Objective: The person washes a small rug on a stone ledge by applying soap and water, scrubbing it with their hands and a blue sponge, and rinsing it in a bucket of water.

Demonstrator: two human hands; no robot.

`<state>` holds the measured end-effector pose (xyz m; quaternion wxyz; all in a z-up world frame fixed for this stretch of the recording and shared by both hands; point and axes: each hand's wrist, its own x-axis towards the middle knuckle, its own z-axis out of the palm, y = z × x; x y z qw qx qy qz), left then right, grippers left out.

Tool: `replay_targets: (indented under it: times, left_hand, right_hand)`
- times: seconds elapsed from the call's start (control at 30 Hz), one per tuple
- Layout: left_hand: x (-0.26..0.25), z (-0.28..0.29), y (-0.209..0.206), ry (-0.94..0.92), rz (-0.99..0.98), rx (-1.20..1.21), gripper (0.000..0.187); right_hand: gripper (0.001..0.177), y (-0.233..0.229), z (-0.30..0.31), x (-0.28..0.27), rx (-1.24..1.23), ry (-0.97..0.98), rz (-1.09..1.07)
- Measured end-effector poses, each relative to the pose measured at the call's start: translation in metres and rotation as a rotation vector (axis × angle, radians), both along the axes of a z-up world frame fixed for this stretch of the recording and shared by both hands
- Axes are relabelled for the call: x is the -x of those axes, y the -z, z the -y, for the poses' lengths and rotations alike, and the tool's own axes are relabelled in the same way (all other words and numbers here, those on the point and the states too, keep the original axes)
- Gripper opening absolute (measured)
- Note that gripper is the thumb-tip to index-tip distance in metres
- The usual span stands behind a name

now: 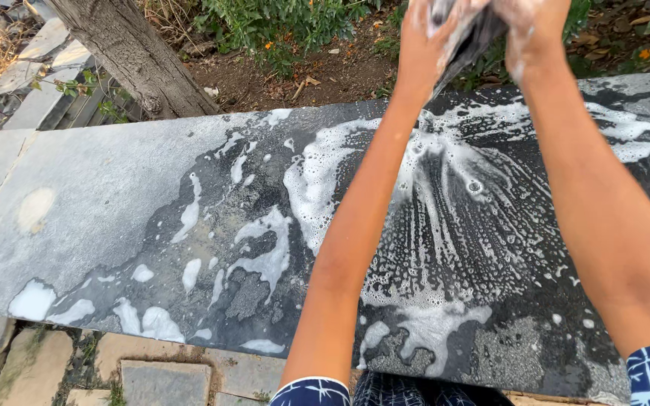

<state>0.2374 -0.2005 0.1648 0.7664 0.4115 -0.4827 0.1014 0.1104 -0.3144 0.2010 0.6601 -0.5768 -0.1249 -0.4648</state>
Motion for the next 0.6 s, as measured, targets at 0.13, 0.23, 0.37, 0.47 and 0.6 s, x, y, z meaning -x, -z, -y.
replay_targets:
  times: [0.13,0.23,0.37,0.47,0.6]
  left_hand:
    - [0.052,-0.045,0.091,-0.204,0.083,-0.259,0.040]
    - [0.110,-0.074,0.195,0.102,-0.474,-0.341,0.045]
    - [0.159,-0.119,0.271,-0.234,-0.229,-0.563,0.021]
    - [0.183,-0.121,0.261,-0.495,-0.227,-0.449,0.030]
    - [0.203,-0.125,0.246,-0.716,-0.314,-0.537,0.074]
  right_hand:
    - [0.030,0.058,-0.063,0.037,0.011,0.039,-0.004]
    - [0.021,0.159,-0.095,0.075,-0.363,-0.080,-0.178]
    - [0.034,0.288,-0.123,0.134,-0.277,0.103,-0.486]
    - [0.055,0.312,-0.125,0.151,-0.225,0.128,-0.330]
    - [0.021,0.294,-0.148,0.145,0.005,0.622,-0.497]
